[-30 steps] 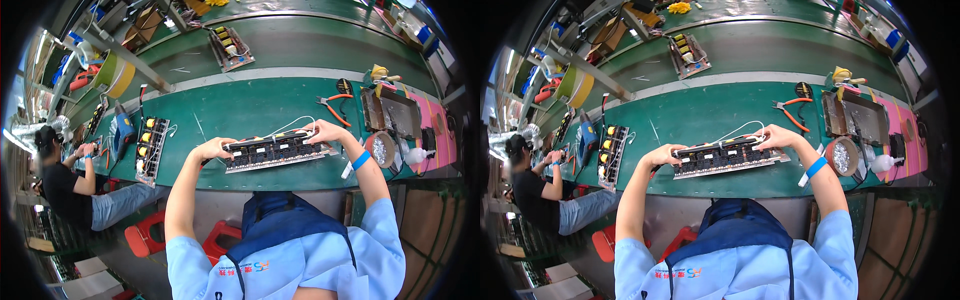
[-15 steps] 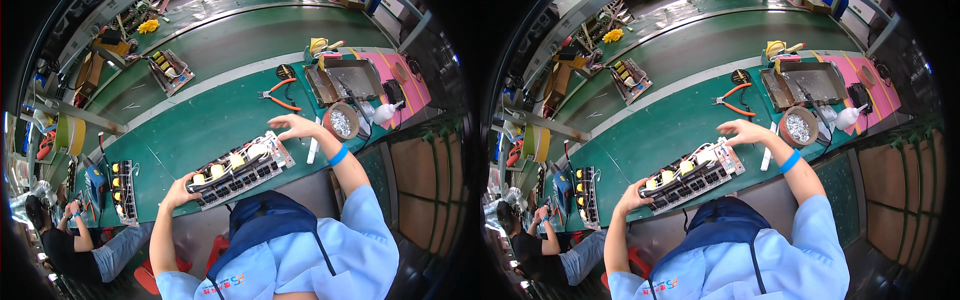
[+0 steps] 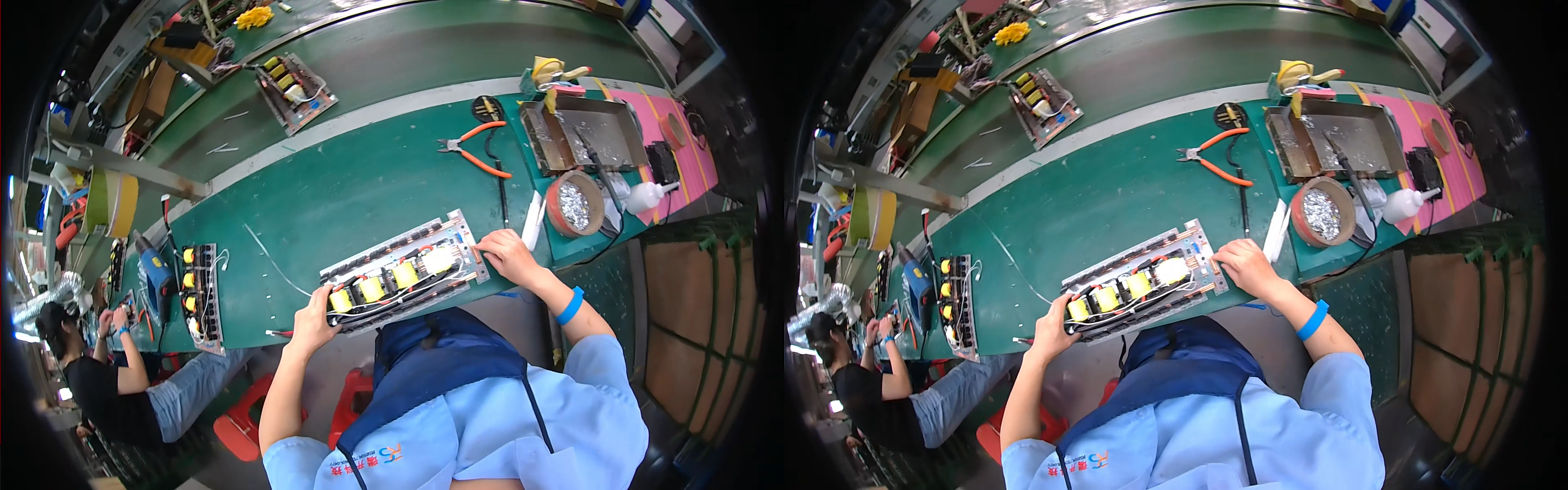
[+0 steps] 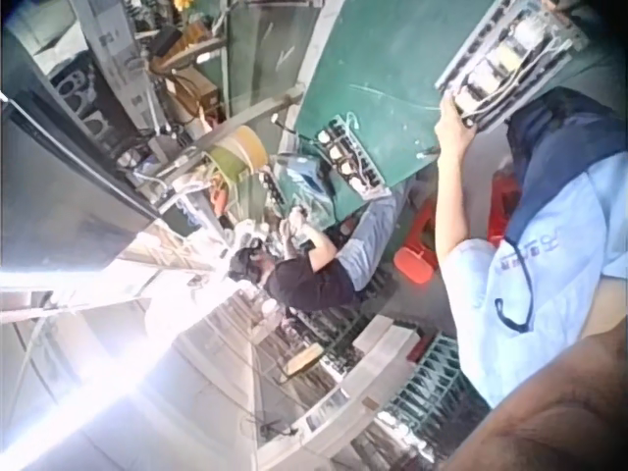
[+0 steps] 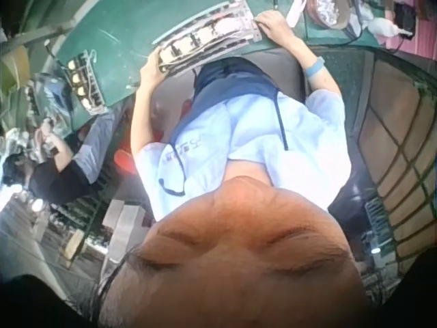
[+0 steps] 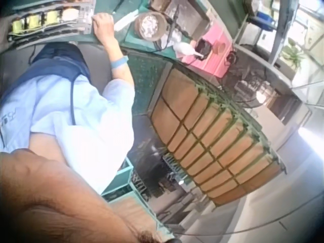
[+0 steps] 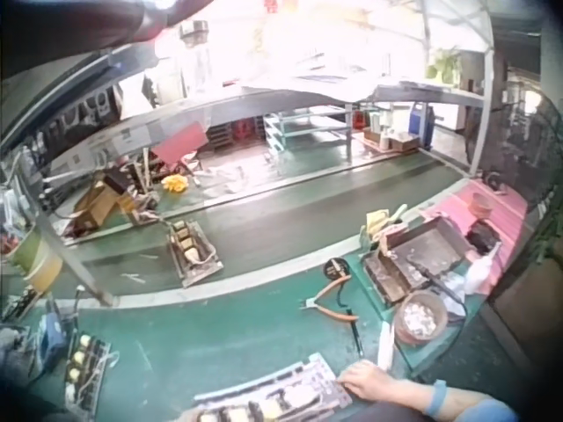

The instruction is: The person uses a soldering iron to apply solder to a green circuit board on a workbench. They flip the board to inspect the connections and then place it into a teal storage rack. The person retrieves another board, connects wires to it, and continues the soldering process.

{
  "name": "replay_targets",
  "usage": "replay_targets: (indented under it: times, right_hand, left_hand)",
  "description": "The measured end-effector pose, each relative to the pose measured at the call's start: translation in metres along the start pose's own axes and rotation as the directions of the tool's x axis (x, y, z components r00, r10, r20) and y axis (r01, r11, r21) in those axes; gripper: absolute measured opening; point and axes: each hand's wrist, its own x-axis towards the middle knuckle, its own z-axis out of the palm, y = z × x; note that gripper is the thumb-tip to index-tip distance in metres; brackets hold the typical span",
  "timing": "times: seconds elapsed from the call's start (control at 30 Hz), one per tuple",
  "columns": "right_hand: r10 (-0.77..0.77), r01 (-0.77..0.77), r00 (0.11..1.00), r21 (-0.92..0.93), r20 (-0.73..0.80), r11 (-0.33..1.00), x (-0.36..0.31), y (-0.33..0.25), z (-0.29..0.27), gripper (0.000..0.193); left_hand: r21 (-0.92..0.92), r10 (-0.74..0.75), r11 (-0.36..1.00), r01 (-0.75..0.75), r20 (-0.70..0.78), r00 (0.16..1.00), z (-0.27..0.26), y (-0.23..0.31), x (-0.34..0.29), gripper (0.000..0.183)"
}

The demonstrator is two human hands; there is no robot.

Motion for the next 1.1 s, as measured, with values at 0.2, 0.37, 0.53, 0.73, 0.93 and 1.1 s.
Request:
replay_targets:
  times: [0.2,0.37,0.53,0.73,0.93,1.1]
  right_hand:
    - [-0.087,0.082,0.995,-0.09,-0.053,0.993,0.002,-0.003,0.01,0.021]
    - [-0.104,0.099,0.993,-0.085,-0.049,0.991,0.003,-0.003,0.007,0.024]
    - [-0.21,0.188,0.971,-0.174,-0.115,0.967,0.016,-0.006,-0.003,0.024]
    - [-0.291,0.273,0.956,-0.274,-0.026,0.922,0.009,0.002,0.004,0.021]
    - [-0.291,0.269,0.956,-0.284,-0.04,0.92,0.008,0.001,0.006,0.021]
    - [-0.286,0.265,0.957,-0.26,-0.046,0.929,0.013,0.0,0.002,0.02]
  left_hand:
    - [-0.041,-0.026,0.999,0.025,-0.032,0.999,0.008,-0.005,-0.001,0.081]
    - [-0.185,-0.044,0.982,0.042,-0.008,0.999,-0.007,-0.008,0.006,0.075]
    - [-0.31,-0.128,0.932,0.186,0.2,0.971,-0.038,-0.006,0.023,0.071]
    - [-0.172,-0.067,0.981,0.086,0.117,0.991,-0.03,-0.003,0.018,0.072]
    - [-0.124,-0.063,0.989,0.082,0.149,0.987,-0.038,-0.008,0.029,0.072]
    - [-0.177,-0.052,0.98,0.091,0.213,0.976,-0.05,-0.015,0.043,0.069]
